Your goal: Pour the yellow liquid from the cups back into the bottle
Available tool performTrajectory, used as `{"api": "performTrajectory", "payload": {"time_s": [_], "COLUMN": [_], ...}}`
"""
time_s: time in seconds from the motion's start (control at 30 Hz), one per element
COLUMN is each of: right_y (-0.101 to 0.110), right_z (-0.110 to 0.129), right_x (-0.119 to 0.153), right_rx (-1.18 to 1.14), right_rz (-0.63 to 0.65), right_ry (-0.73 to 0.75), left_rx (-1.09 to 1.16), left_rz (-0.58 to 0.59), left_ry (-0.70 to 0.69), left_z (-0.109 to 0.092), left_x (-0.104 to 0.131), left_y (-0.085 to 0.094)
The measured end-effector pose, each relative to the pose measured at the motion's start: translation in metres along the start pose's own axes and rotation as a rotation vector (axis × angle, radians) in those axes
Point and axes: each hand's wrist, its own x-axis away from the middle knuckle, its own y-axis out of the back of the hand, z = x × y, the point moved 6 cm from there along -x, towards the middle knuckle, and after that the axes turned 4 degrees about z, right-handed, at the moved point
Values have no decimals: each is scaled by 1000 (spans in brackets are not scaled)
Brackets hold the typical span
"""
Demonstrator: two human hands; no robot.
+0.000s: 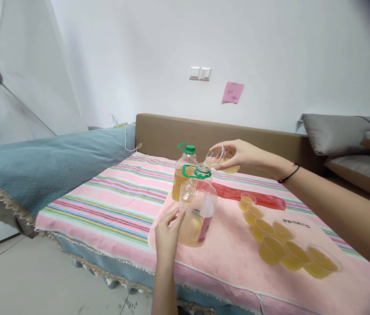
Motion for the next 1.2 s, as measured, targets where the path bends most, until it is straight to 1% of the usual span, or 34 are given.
{"api": "performTrajectory", "payload": {"time_s": [0.1,0.37,0.7,0.87,1.0,1.2], "right_y": [1,4,6,6,7,7], "right_z": [-1,6,24,29,32,35], "right_x": [-2,-5,-6,-9,-13,-17], "right_rx": [3,118,270,329,369,416], "right_rz": [28,28,39,56,51,38], "right_ry": [11,35,5,28,58,32], "left_rx": [2,18,-4,-60,-73,-76], "left_rz": [-1,-32,-23,6,6,6], "left_ry": [4,-5,-5,2,5,9], "left_z": [1,1,-2,-1,-1,-2], "left_x": [0,0,0,0,-1,0], "left_y": [0,0,0,-1,-1,-1]}}
